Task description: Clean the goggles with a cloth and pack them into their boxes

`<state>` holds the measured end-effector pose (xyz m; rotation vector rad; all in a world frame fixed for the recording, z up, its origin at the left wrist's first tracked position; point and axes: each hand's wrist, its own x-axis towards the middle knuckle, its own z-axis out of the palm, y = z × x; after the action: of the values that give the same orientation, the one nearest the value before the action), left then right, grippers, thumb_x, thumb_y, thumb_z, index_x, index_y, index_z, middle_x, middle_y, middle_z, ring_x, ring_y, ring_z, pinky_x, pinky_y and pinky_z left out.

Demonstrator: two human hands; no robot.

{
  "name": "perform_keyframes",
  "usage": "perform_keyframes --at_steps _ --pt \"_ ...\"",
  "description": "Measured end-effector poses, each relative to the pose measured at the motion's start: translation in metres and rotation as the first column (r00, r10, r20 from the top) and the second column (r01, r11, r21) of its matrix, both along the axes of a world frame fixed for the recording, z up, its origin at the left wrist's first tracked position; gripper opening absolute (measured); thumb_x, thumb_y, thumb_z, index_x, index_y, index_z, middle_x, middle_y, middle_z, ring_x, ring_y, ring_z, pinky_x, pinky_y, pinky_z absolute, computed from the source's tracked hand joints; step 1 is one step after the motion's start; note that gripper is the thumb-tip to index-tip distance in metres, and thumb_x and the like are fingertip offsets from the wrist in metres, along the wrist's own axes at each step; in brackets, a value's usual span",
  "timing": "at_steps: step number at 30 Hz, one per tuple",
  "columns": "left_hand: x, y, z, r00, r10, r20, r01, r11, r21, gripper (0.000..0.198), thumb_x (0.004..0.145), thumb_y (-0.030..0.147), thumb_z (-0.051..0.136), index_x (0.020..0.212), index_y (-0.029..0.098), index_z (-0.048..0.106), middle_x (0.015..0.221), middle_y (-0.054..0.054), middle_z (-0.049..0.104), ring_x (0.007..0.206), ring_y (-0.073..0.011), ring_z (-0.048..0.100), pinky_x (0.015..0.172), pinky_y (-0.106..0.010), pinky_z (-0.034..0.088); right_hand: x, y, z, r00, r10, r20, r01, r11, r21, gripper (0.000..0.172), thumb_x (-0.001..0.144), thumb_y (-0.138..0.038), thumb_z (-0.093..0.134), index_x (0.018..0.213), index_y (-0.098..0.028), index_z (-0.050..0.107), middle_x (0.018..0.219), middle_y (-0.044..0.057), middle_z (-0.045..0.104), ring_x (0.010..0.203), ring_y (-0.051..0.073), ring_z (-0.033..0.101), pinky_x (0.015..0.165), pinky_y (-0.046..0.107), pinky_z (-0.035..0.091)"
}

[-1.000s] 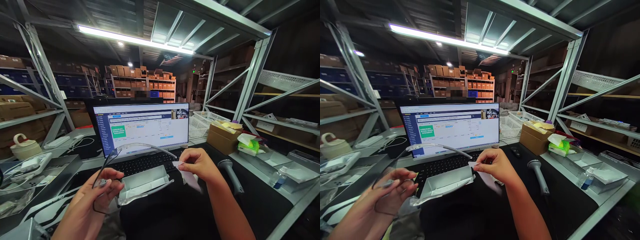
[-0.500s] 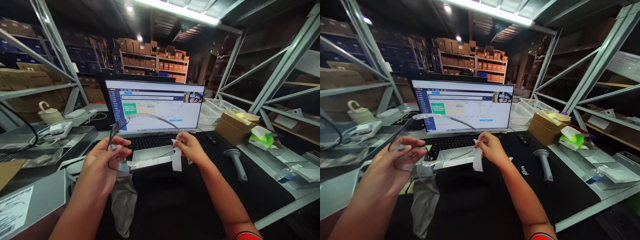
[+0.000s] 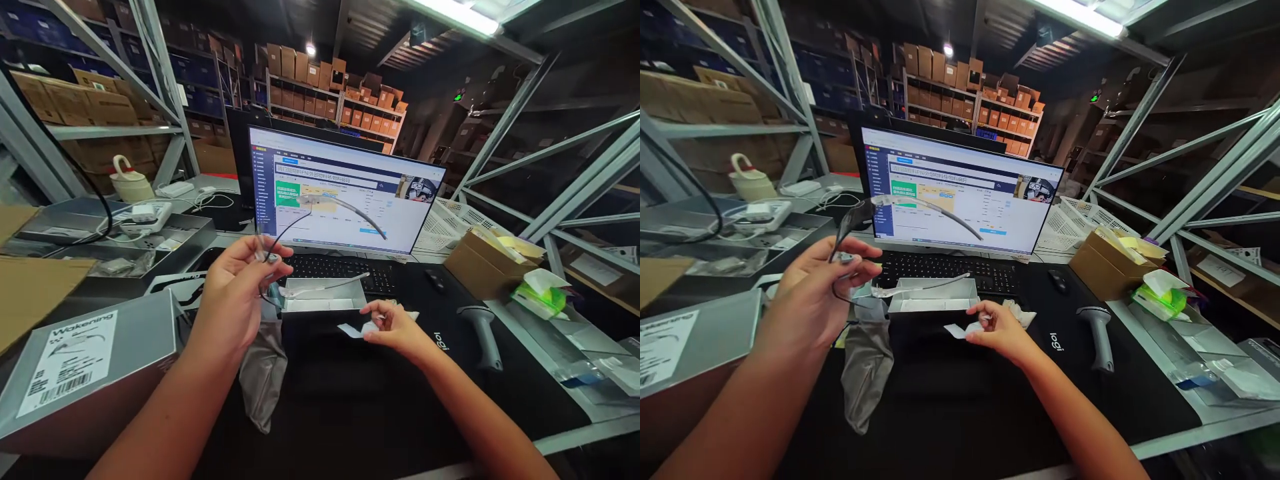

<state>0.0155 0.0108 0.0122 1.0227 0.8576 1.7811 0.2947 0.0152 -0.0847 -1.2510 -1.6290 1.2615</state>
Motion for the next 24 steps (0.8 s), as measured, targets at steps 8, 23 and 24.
perform_keyframes --at_steps 8,23,24 --pt "0.003 -0.002 -0.003 0.999 -0.027 -0.026 0.027 1.0 0.002 0.017 0.066 0.021 0.076 0.081 0.018 0.068 0.084 -0.001 0.071 0.064 -0.0104 0.064 0.064 -0.019 0.05 0.005 -0.009 -0.019 0.951 -0.148 0.272 0.099 0.978 0.185 0.03 0.061 -0.019 0.085 0.089 -0.021 0.076 0.08 -0.001 0.053 0.074 0.016 0.047 0.069 0.028 0.036" --pt "0.004 -0.002 -0.002 0.998 -0.042 -0.045 0.041 0.999 -0.019 0.019 0.065 0.024 0.076 0.08 0.019 0.068 0.085 -0.001 0.071 0.065 -0.0122 0.063 0.063 -0.021 0.05 0.023 -0.02 -0.023 0.966 -0.248 0.077 0.254 0.965 -0.071 0.034 0.055 -0.026 0.088 0.085 -0.018 0.075 0.056 -0.009 0.034 0.055 0.008 0.032 0.057 0.025 0.034" --pt "0.004 -0.002 -0.002 0.998 -0.042 -0.05 0.041 0.999 -0.018 0.018 0.065 0.024 0.076 0.08 0.019 0.068 0.085 -0.001 0.071 0.065 -0.0126 0.063 0.062 -0.022 0.05 0.025 -0.02 -0.025 0.965 -0.262 0.02 0.263 0.959 -0.105 0.036 0.055 -0.03 0.088 0.086 -0.018 0.073 0.057 -0.009 0.035 0.055 0.009 0.036 0.06 0.026 0.04"
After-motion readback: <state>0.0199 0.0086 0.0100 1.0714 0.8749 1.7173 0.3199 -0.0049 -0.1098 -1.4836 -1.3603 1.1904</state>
